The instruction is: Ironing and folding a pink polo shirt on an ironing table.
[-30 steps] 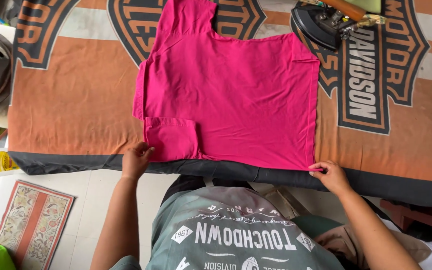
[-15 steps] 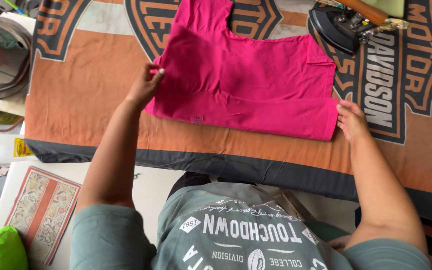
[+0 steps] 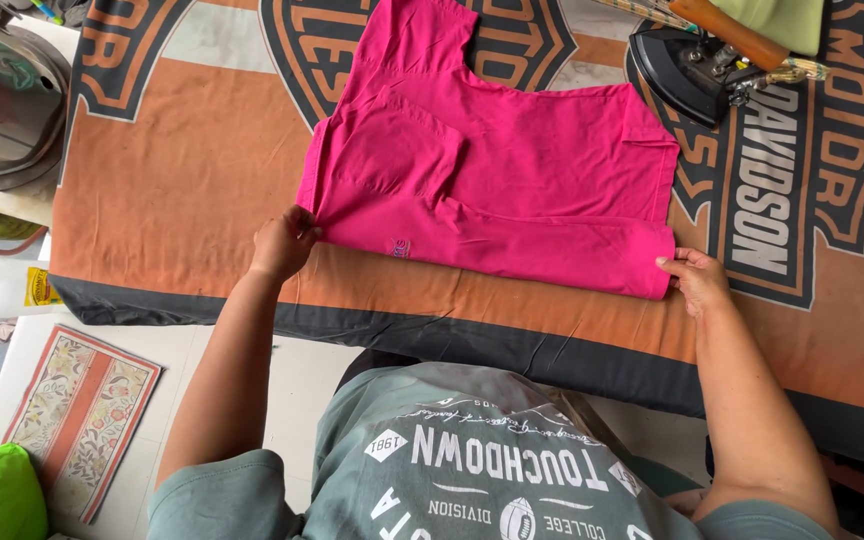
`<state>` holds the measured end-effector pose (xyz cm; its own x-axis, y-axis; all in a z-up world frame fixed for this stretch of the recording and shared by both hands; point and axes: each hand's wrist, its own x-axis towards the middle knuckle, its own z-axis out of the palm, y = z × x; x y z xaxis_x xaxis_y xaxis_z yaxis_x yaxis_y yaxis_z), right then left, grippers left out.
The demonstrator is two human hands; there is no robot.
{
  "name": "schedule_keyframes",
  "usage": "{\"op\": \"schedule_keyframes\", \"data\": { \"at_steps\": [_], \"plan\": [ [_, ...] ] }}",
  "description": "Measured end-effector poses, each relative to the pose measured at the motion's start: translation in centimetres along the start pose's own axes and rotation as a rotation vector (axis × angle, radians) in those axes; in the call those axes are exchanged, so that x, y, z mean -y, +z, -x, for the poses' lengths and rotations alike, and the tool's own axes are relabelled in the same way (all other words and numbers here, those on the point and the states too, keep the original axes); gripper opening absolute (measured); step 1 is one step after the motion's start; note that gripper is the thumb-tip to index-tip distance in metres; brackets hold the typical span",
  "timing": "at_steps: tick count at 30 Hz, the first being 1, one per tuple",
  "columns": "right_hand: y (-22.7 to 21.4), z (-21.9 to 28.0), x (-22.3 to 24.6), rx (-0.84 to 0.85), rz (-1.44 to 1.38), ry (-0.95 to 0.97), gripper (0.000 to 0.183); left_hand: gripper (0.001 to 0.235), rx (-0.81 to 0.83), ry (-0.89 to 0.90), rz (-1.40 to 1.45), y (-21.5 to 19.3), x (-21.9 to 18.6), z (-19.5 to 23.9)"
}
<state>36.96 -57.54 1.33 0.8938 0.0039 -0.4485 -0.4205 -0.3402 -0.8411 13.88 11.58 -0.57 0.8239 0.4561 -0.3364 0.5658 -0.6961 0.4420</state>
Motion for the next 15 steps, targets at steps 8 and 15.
{"op": "schedule_keyframes", "data": {
  "at_steps": [8,15],
  "plan": [
    [0.5,-0.3,0.1,-0.009,0.004,-0.028,0.03,0.032,-0.015,-0.021,0.083,1.2,-0.1,0.6],
    [0.7,-1.2,-0.5,0.028,-0.142,-0.015,0.05,0.038,0.017,-0.049,0.047,0.4,-0.3,1.7]
  ]
}}
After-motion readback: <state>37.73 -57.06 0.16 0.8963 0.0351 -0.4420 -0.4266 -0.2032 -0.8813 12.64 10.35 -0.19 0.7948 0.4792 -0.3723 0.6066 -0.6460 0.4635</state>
